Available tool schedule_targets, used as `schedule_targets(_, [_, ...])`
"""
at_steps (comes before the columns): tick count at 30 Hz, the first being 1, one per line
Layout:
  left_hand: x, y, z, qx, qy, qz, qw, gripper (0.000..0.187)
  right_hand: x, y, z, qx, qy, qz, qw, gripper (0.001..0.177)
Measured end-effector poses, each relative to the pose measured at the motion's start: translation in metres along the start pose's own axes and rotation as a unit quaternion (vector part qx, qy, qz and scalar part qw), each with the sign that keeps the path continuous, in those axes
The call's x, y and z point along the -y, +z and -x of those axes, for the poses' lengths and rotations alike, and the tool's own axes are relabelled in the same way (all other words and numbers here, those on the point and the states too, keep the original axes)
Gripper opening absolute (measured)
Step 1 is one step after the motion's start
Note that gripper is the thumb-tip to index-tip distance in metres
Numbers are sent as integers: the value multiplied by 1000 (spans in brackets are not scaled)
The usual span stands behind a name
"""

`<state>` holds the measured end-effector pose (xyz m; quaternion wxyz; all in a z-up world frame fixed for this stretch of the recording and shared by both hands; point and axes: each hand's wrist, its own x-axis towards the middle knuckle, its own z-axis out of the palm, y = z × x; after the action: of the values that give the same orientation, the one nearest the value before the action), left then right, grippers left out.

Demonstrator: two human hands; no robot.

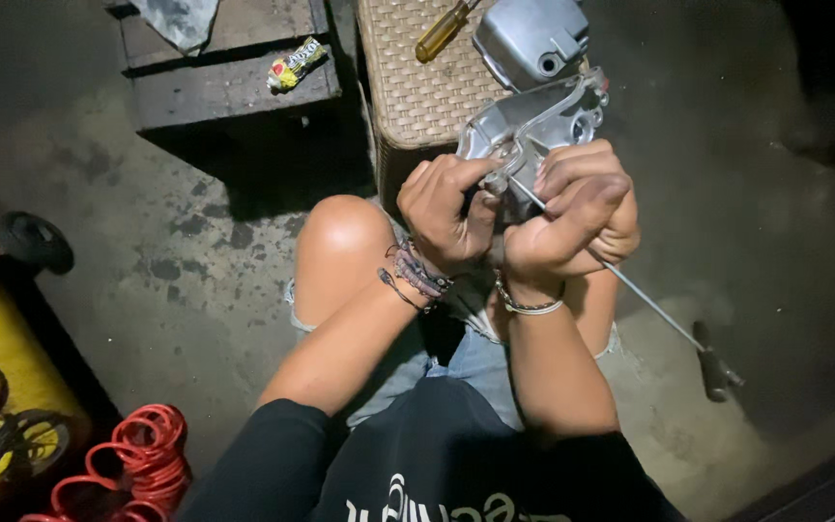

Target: The person uses a T-handle wrench to tighten or loosen bolts on a metal engine component held in their hands, then sets the tool down and handles the component by hand.

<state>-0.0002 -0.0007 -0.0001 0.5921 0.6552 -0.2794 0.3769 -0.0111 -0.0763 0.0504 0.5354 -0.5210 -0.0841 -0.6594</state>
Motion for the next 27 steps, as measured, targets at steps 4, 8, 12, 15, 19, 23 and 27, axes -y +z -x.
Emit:
schedule_targets(4, [-1, 0, 0, 11, -5, -4, 1000, 37, -11, -5, 0, -33, -1, 10, 999, 57])
schedule_targets(8, [-1, 0, -2, 13, -17, 2, 1000, 40, -13, -4, 1, -34, -23, 33, 999, 60])
schedule_targets(12, [-12, -3, -9, -2, -68, 16, 998, 40, -11, -11, -7, -23, -64, 54, 996, 60])
schedule_targets(15, [-9, 0, -1, 6, -99, 16, 995, 33, -2, 2, -2, 0, -48, 58, 997, 61])
schedule_targets(19, [-14, 1, -2, 4, -126, 28, 992, 33, -5, -1, -4, 7, -40, 67, 997, 62])
schedule_targets(23, [-13, 1, -1, -6, -136, 28, 990, 28, -5, 1, -3, 22, -57, 79, 995, 64])
schedule_targets(27, [-13, 1, 3, 4, -150, 24, 988, 31, -8, 2, -6, 0, -55, 49, 997, 61])
